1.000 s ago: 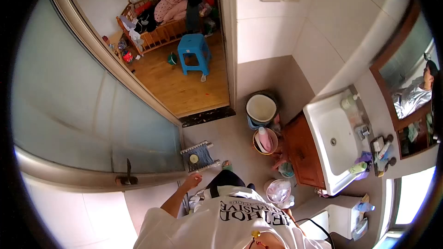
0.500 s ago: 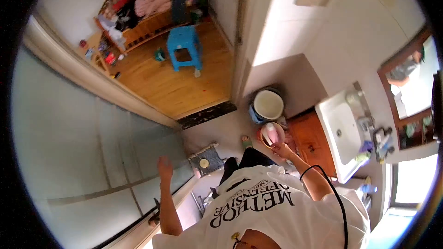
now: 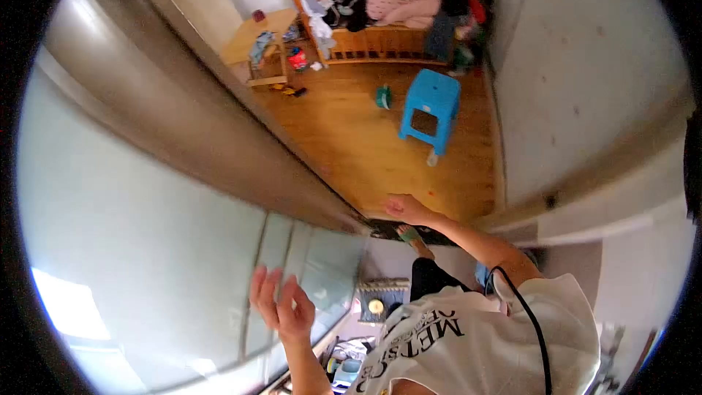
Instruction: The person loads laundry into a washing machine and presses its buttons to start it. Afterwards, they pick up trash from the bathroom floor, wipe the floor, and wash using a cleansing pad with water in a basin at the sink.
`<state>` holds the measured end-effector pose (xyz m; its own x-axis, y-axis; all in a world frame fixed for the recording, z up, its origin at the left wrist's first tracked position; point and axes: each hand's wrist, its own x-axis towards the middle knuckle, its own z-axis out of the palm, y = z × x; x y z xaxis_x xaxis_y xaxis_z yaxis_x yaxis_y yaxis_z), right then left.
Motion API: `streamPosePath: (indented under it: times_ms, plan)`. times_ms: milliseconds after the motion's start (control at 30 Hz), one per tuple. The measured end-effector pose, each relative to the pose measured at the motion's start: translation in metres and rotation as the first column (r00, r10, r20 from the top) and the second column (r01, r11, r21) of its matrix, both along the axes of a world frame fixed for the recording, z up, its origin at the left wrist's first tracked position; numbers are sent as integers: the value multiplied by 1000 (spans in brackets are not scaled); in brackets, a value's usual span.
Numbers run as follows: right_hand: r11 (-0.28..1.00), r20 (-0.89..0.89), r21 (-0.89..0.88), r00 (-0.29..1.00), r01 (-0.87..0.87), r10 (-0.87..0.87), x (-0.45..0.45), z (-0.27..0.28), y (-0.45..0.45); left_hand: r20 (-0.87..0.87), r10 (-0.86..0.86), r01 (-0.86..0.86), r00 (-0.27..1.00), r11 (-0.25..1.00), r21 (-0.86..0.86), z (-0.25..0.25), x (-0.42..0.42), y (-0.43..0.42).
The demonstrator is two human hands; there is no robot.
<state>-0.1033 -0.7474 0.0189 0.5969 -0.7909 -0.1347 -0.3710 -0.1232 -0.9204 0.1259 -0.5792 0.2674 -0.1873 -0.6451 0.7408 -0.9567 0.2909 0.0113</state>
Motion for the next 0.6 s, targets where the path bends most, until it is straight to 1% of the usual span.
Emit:
streamPosePath:
  times_ms: [33,67,100,133,200,233,300,367,400,433,500,533,600]
  plan:
    - [1000,86,-28,996,9,-6,16,0,-33,65,41,-39,997,999,-25,15,-11,-14]
    - [998,173,-51,985,21,-11,34,-2,-61,92,81,-76,993,996,-55,26,-20,-28]
    - [1000,312,29,950,-4,-5,55,11,-86,118,121,-111,986,990,-85,35,-27,-40]
    - [993,441,112,897,-46,-9,79,31,-106,145,164,-149,976,983,-112,42,-31,-49]
    - [963,557,219,831,-154,6,112,81,-142,197,318,-298,927,946,-123,52,-37,-66]
    - [944,558,248,828,-219,45,122,116,-155,227,399,-377,888,916,-134,57,-39,-70]
    - [955,634,157,768,-250,96,146,160,-173,192,559,-554,807,828,-83,52,-40,-72]
    - [989,773,-56,622,-136,130,169,190,-179,452,605,-595,656,782,-183,46,-43,-75]
    - [945,791,-26,571,-327,219,167,217,-183,493,605,-587,626,781,-213,47,-44,-71]
    - [923,821,-73,502,-379,271,172,231,-185,489,643,-598,590,755,-269,41,-43,-64]
    - [867,866,-172,348,-467,359,186,254,-182,508,667,-630,544,725,-277,38,-50,-58]
    - [855,846,-218,345,-471,406,187,264,-183,522,669,-639,529,719,-273,37,-55,-59]
    - [875,850,-283,320,-394,419,199,278,-178,537,678,-664,502,700,-262,34,-65,-58]
